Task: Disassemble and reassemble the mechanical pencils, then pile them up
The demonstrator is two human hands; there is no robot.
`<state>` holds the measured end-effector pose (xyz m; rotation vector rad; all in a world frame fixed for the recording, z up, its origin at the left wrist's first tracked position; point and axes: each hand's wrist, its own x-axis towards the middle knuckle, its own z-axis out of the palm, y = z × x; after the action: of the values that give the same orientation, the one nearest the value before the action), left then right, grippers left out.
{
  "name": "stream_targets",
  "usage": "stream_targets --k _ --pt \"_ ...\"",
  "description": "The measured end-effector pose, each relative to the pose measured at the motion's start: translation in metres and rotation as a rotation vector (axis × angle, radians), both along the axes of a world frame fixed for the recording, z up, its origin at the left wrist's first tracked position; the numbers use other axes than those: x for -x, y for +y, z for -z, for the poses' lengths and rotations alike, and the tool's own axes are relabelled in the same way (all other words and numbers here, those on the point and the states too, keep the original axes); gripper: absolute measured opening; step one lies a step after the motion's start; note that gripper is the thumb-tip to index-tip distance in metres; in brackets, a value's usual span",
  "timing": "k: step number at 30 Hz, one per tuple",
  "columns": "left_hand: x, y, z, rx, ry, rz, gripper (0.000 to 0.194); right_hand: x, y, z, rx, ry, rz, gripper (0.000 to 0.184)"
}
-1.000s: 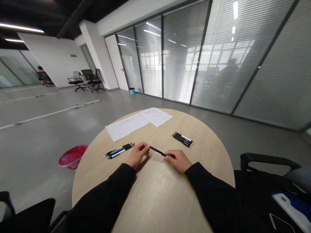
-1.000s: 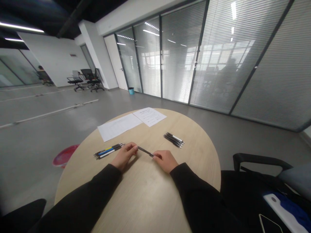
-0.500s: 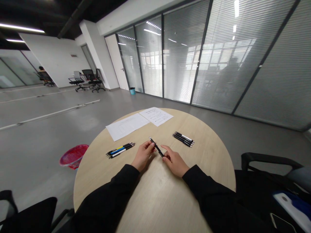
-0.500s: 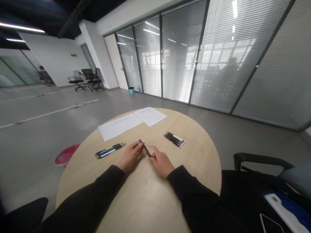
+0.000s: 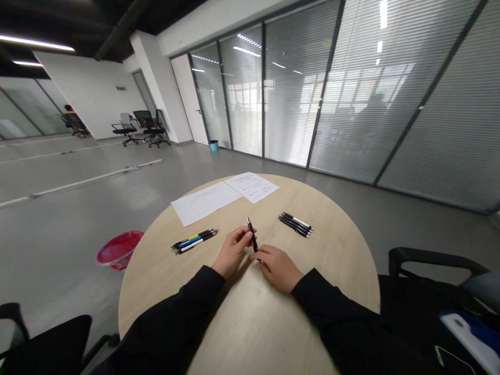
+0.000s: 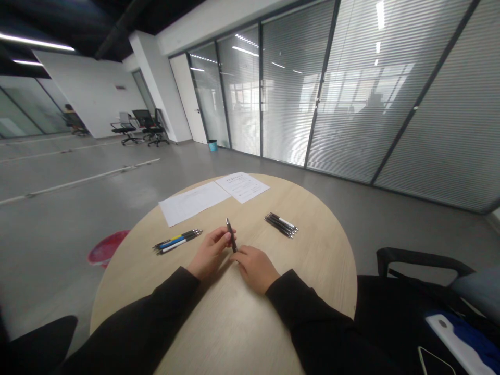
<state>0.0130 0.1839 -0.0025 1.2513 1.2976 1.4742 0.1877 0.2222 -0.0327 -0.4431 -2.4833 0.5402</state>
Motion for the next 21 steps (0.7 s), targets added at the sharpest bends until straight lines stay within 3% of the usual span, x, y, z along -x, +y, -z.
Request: stream_targets --k 12,21 --pt "-0.005 -0.007 -0.013 -0.018 0.057 0.096 0.03 -0.002 0.0 0.0 -0.057 -0.037 0.009 0.02" --pt "-0.004 -0.006 -0.01 -0.029 0.063 0.102 0.032 -0.001 -0.001 0.0 -0.076 -0.016 0.015 0.023"
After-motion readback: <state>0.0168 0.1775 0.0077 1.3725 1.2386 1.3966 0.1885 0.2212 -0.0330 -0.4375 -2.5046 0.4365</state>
